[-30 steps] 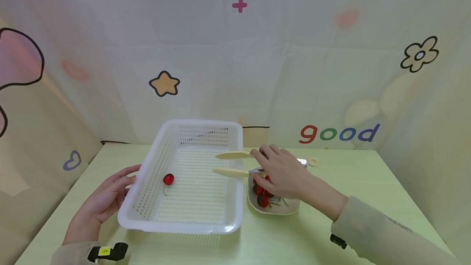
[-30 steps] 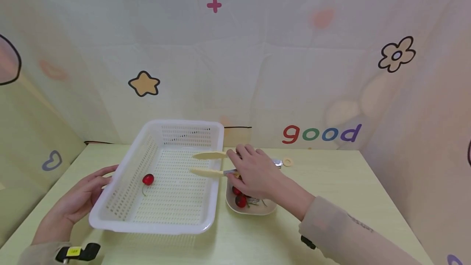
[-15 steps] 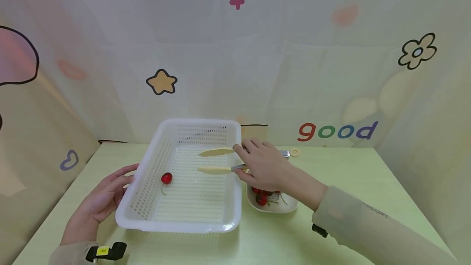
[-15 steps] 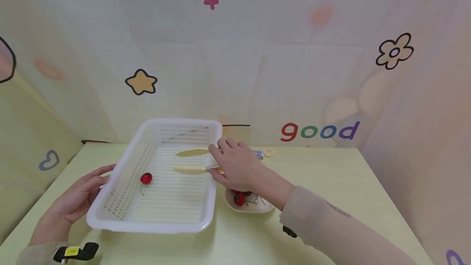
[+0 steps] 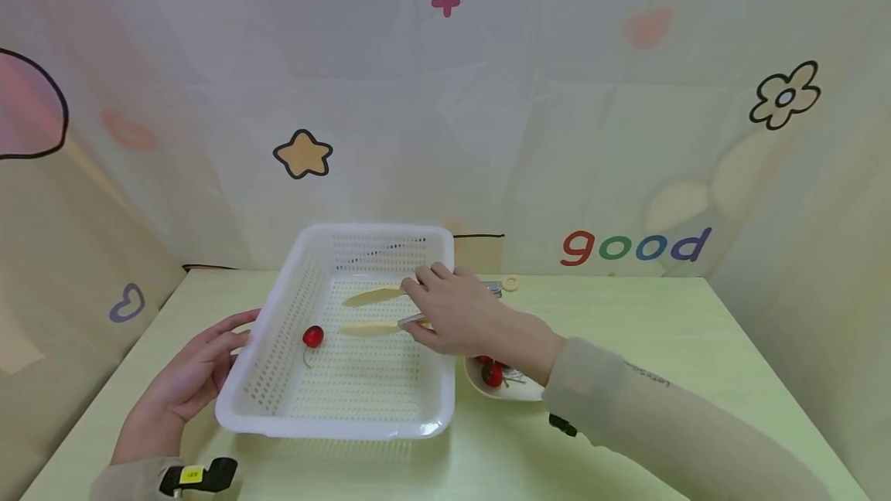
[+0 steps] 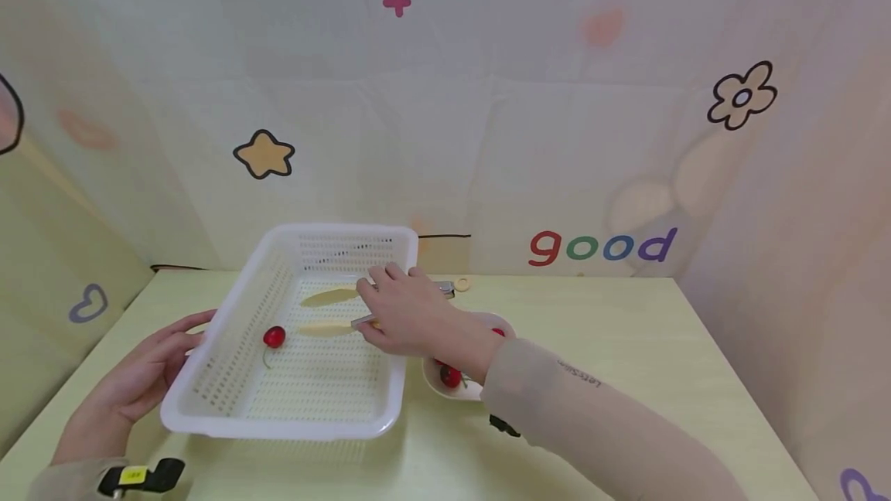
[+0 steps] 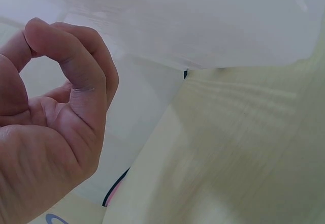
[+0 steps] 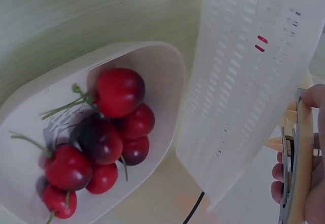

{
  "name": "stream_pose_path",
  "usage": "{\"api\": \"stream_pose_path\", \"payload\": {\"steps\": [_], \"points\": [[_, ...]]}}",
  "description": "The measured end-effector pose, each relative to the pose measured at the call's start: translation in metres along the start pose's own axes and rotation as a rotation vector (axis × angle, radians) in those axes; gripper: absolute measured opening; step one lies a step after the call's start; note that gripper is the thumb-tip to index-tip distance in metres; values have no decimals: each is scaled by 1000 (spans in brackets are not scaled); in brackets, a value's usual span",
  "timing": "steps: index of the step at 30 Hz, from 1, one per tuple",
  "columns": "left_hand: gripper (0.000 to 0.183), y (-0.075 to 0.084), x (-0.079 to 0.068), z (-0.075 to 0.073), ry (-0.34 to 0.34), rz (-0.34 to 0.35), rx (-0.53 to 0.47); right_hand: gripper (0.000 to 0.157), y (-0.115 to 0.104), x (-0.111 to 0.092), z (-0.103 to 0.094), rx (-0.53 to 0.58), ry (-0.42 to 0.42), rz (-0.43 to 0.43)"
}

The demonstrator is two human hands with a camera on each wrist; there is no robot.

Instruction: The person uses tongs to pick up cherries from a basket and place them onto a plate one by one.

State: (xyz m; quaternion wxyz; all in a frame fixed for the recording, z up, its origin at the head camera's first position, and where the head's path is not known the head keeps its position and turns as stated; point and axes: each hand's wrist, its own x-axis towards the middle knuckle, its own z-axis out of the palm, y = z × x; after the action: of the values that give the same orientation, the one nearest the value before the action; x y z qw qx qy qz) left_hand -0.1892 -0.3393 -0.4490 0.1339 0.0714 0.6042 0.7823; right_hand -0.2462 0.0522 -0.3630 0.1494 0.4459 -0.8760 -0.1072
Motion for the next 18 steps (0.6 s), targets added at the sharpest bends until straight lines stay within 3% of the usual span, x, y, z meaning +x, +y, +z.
{"api": "stream_pose_path", "payload": {"steps": [10, 18], "points": [[34, -1, 1, 0, -16, 1, -8, 52, -19, 20, 3, 2, -115, 19], [33, -1, 2, 0, 3, -22, -13, 51, -33, 32, 12, -33, -121, 13]]}}
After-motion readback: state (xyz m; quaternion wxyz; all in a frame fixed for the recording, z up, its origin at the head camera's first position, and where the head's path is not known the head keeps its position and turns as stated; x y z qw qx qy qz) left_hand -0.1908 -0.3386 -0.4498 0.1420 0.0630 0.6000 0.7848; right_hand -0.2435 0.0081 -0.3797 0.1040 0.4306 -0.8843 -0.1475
